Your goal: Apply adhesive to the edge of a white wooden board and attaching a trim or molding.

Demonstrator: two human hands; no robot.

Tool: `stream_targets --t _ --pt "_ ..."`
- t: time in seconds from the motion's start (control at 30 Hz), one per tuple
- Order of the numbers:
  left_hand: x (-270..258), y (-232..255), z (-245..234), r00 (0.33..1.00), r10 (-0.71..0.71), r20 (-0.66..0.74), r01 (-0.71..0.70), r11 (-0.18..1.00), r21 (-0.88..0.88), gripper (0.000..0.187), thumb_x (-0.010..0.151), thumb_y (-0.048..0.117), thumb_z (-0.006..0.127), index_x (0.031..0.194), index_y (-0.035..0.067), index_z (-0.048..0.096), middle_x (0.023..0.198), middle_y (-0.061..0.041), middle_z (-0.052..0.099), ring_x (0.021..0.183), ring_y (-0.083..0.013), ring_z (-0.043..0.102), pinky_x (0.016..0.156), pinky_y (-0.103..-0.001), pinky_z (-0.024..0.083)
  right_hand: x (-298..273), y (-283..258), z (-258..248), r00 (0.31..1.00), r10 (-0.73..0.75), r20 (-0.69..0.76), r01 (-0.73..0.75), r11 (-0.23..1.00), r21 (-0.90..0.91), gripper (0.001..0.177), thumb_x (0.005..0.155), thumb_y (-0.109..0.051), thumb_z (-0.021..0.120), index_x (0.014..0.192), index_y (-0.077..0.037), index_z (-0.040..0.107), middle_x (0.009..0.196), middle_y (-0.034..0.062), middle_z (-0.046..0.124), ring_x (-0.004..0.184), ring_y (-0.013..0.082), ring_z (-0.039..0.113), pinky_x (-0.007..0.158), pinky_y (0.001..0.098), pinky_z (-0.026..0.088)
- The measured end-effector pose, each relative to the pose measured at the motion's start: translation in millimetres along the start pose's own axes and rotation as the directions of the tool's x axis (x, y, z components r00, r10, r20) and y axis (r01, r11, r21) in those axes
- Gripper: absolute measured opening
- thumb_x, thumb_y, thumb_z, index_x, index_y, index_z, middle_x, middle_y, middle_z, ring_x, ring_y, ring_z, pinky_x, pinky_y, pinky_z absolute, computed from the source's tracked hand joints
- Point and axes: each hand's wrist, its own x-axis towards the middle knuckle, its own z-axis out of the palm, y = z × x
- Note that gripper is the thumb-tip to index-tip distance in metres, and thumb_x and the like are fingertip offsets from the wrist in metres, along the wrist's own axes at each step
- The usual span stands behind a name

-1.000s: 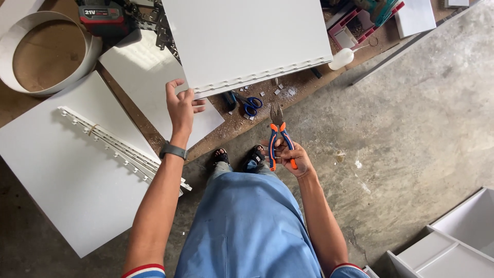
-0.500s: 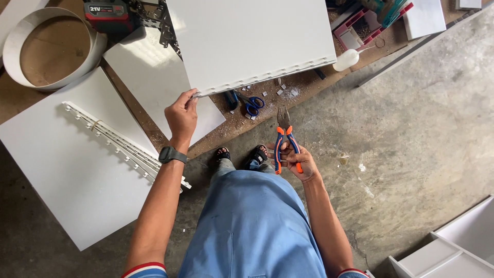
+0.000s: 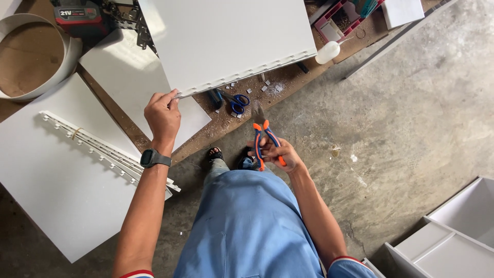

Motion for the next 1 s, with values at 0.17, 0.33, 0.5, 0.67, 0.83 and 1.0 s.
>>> stream_targets --t 0.17,0.33,0.5,0.67,0.83,1.0 --pt "-0.3 -4.5 0.7 1.000 -0.010 0.006 0.011 1.000 -0.011 0.022 0.089 -0.003 0.078 0.109 0.003 0.080 0.091 -0.010 0.073 0.067 -0.0178 0.066 0.057 -0.031 0.051 31.7 0.3 4.7 0.995 -0.015 0.095 0.017 0.999 -0.027 0.044 0.070 0.012 0.048 0.111 0.004 0.063 0.140 0.0371 0.058 0.115 0.0445 0.067 0.088 0.0392 0.059" --pt "-1.9 -4.2 2.7 0.990 0.144 -0.015 -0.140 0.981 0.134 0.018 0.092 -0.003 0.075 0.109 0.002 0.079 0.090 -0.011 0.072 0.072 -0.0230 0.070 0.062 -0.034 0.056 35.9 -1.8 24.2 0.995 -0.010 0.096 0.009 1.000 0.013 0.046 0.064 0.013 0.048 0.107 0.004 0.064 0.134 0.0350 0.059 0.114 0.0447 0.068 0.097 0.0471 0.061" --pt "-0.6 -2.0 0.9 0.988 0.155 0.003 -0.153 0.975 0.159 0.019 0.092 -0.002 0.075 0.111 0.000 0.078 0.090 -0.011 0.071 0.073 -0.0237 0.070 0.062 -0.033 0.058 39.5 1.8 26.4 0.997 0.010 0.075 -0.011 1.000 0.017 0.042 0.070 0.014 0.049 0.108 0.004 0.062 0.137 0.0359 0.057 0.116 0.0467 0.066 0.099 0.0494 0.059" --pt "0.2 -8.6 1.8 0.986 0.166 0.027 -0.169 0.974 0.151 0.018 0.093 -0.002 0.074 0.111 0.001 0.078 0.091 -0.010 0.071 0.073 -0.0221 0.070 0.061 -0.032 0.058 56.6 -3.2 30.6 0.992 0.019 0.125 -0.023 0.999 0.036 0.043 0.069 0.012 0.047 0.109 0.005 0.062 0.138 0.0367 0.056 0.118 0.0468 0.065 0.102 0.0518 0.057" --pt "0.2 -10.1 2.4 0.985 0.168 0.032 -0.171 0.975 0.146 0.018 0.093 -0.002 0.074 0.111 0.001 0.078 0.091 -0.010 0.071 0.073 -0.0214 0.071 0.060 -0.031 0.058 73.7 -3.4 30.5 0.996 0.059 0.069 -0.057 0.998 -0.023 0.040 0.071 0.013 0.051 0.108 0.003 0.061 0.142 0.0384 0.053 0.122 0.0497 0.062 0.101 0.0536 0.056" --pt "1.3 -9.2 0.5 0.986 0.166 0.024 -0.168 0.978 0.125 0.017 0.094 -0.002 0.074 0.110 0.001 0.078 0.091 -0.009 0.071 0.072 -0.0209 0.070 0.060 -0.031 0.058 77.0 -4.5 29.0 0.986 0.021 0.163 -0.020 1.000 -0.007 0.046 0.064 0.010 0.050 0.108 0.004 0.063 0.138 0.0392 0.056 0.121 0.0494 0.064 0.103 0.0536 0.057"
